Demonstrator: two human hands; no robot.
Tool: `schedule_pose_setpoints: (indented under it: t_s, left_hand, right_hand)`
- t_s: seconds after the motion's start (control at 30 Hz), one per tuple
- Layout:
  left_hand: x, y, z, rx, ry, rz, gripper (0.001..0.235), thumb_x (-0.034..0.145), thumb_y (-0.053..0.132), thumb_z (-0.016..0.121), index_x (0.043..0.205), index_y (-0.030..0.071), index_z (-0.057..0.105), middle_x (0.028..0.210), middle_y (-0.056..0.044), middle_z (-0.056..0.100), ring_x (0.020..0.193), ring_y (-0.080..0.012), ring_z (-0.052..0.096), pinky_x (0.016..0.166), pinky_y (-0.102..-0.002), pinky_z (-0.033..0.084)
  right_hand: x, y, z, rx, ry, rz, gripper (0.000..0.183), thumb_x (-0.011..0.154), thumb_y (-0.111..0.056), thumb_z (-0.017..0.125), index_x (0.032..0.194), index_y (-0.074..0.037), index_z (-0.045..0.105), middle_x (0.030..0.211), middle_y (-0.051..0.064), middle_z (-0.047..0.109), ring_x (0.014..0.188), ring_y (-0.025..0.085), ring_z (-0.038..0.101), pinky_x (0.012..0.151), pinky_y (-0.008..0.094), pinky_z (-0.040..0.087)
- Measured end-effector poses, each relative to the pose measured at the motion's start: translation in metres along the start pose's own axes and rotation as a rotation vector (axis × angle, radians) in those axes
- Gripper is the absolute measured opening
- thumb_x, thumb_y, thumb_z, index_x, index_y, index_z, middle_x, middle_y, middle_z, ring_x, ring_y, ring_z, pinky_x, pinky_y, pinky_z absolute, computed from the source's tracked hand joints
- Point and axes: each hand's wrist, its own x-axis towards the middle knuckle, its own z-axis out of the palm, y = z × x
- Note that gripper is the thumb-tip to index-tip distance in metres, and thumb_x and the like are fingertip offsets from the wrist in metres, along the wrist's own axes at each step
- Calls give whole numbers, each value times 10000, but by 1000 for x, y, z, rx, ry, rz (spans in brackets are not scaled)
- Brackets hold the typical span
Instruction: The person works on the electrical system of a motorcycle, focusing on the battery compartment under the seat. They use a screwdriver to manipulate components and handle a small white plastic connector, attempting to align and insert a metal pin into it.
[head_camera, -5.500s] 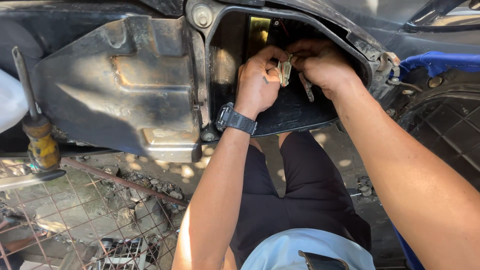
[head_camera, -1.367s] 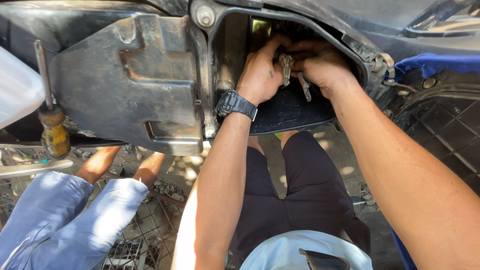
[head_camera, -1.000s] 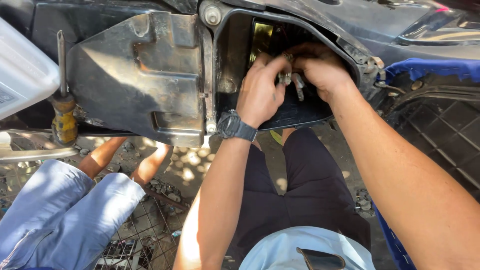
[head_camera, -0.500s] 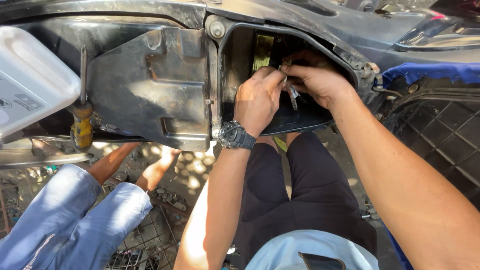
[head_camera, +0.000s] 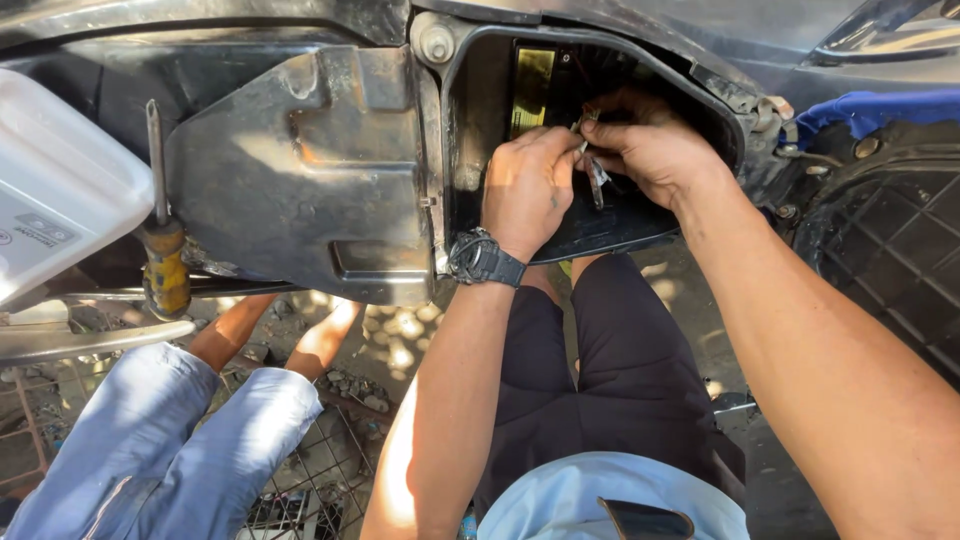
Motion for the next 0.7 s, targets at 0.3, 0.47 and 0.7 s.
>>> schedule_pose_setpoints:
  t_s: [0.3, 0.47, 0.7]
  left_hand:
    - [2, -8, 4, -96, 8, -8, 145, 890, 132, 557, 833, 109, 688, 757, -68, 712, 743, -314, 673, 712, -435, 491]
    - [0, -7, 3, -126, 16, -59, 129, 877, 125, 568, 807, 104, 674, 748, -64, 714, 729, -298, 677, 698, -419, 498]
    - [1, -8, 6, -124, 10, -104, 131, 869, 137, 576, 842, 110, 701, 779, -51, 748, 749, -300, 705, 705, -414, 515]
  right_hand:
    - [-7, -4, 3, -4, 27, 17, 232, 936, -83, 730, 1154, -132, 668, 1023, 33, 718, 885, 185, 741, 801, 252, 665]
    - [-9, -5, 5, -21, 10, 9, 259, 949, -68, 704, 1191, -138, 644, 1058, 44, 706, 903, 218, 741, 825, 282, 669]
    - [-2, 1, 0, -46, 14, 11, 259, 941, -84, 720, 1165, -192, 648, 1025, 0, 710, 897, 157, 735, 789, 245, 632]
